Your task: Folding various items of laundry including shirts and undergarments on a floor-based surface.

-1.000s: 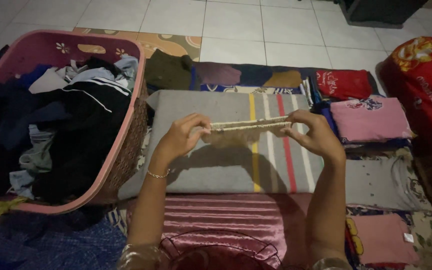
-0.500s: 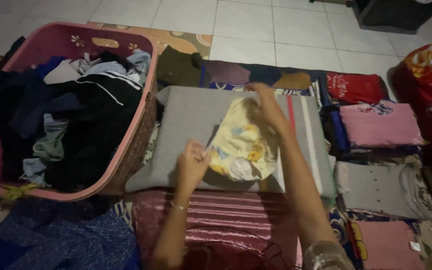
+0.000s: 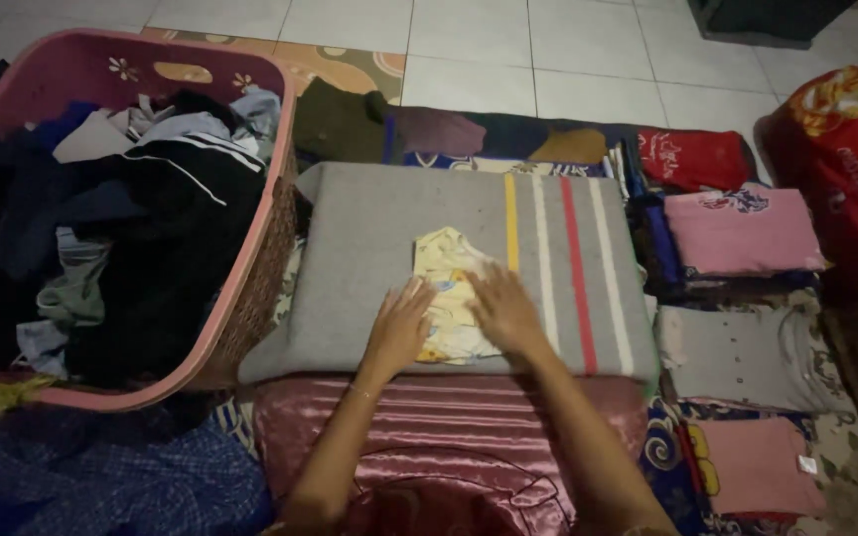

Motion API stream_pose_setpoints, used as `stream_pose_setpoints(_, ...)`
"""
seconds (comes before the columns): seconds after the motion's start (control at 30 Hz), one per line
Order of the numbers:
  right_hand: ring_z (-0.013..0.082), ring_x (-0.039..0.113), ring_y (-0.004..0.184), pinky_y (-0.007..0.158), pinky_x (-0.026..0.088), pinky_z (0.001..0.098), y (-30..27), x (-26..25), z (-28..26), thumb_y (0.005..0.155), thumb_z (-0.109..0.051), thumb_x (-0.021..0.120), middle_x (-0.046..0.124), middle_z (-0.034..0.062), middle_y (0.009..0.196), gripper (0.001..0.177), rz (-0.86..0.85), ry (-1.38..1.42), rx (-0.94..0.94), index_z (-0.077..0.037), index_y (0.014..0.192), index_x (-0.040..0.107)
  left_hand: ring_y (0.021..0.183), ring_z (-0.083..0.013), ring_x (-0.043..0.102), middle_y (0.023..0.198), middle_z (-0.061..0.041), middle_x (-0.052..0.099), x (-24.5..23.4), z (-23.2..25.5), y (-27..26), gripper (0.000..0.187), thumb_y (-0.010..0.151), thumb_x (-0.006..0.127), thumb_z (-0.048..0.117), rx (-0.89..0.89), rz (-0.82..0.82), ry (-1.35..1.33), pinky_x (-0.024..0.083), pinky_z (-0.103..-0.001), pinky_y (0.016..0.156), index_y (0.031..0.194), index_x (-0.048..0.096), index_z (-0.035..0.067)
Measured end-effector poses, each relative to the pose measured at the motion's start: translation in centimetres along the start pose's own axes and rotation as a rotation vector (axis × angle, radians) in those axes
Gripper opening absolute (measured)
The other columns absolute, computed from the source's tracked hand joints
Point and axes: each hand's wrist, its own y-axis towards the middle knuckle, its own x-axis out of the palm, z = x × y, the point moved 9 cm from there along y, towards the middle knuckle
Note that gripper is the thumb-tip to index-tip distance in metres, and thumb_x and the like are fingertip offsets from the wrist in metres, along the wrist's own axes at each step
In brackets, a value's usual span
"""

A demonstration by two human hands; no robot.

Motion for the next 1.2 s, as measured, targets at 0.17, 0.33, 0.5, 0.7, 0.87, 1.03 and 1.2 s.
stream_pose_setpoints(0.17,0.0409,0.035,0.15,0.123,0.023,0.0589,-4.0,-4.9,4.5,0.102,-0.028,0.052,0.04,0.0194,0.159,0.053,0.01,-0.034,0.289,-0.013,0.152,0.045,0.148,-0.0317,0.039,0.152,-0.013,0.054,0.0,-4.4,-2.2,0.045,0.099,0.052,0.01,-0.088,-0.086,-0.211,0.025,-0.05,0.121,0.143,0.058,0.011)
stream_pose_setpoints(0.33,0.0423,0.039,0.144,0.12,0.022,0.0596,-6.2,-9.3,-5.7,0.085,-0.016,0.061,0.049,0.0186,0.153,0.061,0.039,0.314,-0.201,-0.007,0.145,0.054,0.14,-0.0285,0.05,0.146,-0.009,0.061,-3.9,-4.8,-2.7,0.058,0.086,0.051,-0.007,-0.102,-0.078,-0.288,0.038,-0.04,0.119,0.139,0.064,0.014)
stream_pose_setpoints(0.5,0.0289,0.058,0.121,0.108,0.043,0.0463,-7.6,-3.3,-2.7,0.089,-0.015,0.073,0.069,0.0107,0.121,0.029,-0.012,0.432,-0.116,-0.007,0.116,0.068,0.123,-0.0283,0.054,0.132,-0.007,0.068,-3.1,-2.6,-0.4,0.042,0.079,0.072,0.003,0.024,-0.246,-0.22,0.039,-0.041,0.107,0.12,0.074,0.013)
stream_pose_setpoints(0.7,0.0273,0.063,0.086,0.079,0.051,0.0402,-5.7,-2.7,3.2,0.092,-0.019,0.07,0.069,0.0114,0.085,0.017,0.148,0.721,0.411,-0.003,0.098,0.074,0.082,-0.0235,0.059,0.087,-0.011,0.069,-0.5,-5.7,2.3,0.027,0.089,0.078,0.026,-0.31,-0.161,-0.347,0.051,-0.038,0.077,0.098,0.07,0.002)
stream_pose_setpoints(0.87,0.026,0.063,0.078,0.074,0.05,0.04,-6.2,-2.0,3.8,0.094,-0.027,0.071,0.068,0.0115,0.078,0.023,0.179,0.663,0.464,-0.004,0.093,0.074,0.069,-0.0215,0.059,0.078,-0.01,0.067,-0.1,-6.1,1.7,0.031,0.095,0.07,0.031,-0.318,-0.002,-0.394,0.051,-0.037,0.065,0.095,0.069,0.0)
stream_pose_setpoints(1.03,0.0264,0.062,0.071,0.08,0.046,0.0432,-5.6,-4.6,2.6,0.09,-0.03,0.075,0.067,0.0103,0.069,0.024,0.242,0.418,0.375,-0.006,0.086,0.076,0.072,-0.027,0.063,0.077,-0.014,0.068,-0.4,-5.2,0.3,0.034,0.096,0.067,0.034,-0.347,0.038,-0.195,0.05,-0.041,0.075,0.09,0.072,0.001)
stream_pose_setpoints(1.2,0.0264,0.066,0.078,0.084,0.044,0.042,-5.0,-3.9,2.7,0.086,-0.029,0.077,0.07,0.0067,0.079,0.021,0.198,0.396,0.383,-0.008,0.086,0.071,0.084,-0.0352,0.062,0.08,-0.014,0.071,-1.3,-3.1,1.1,0.032,0.089,0.07,0.035,-0.353,0.133,0.077,0.045,-0.049,0.088,0.08,0.069,0.004)
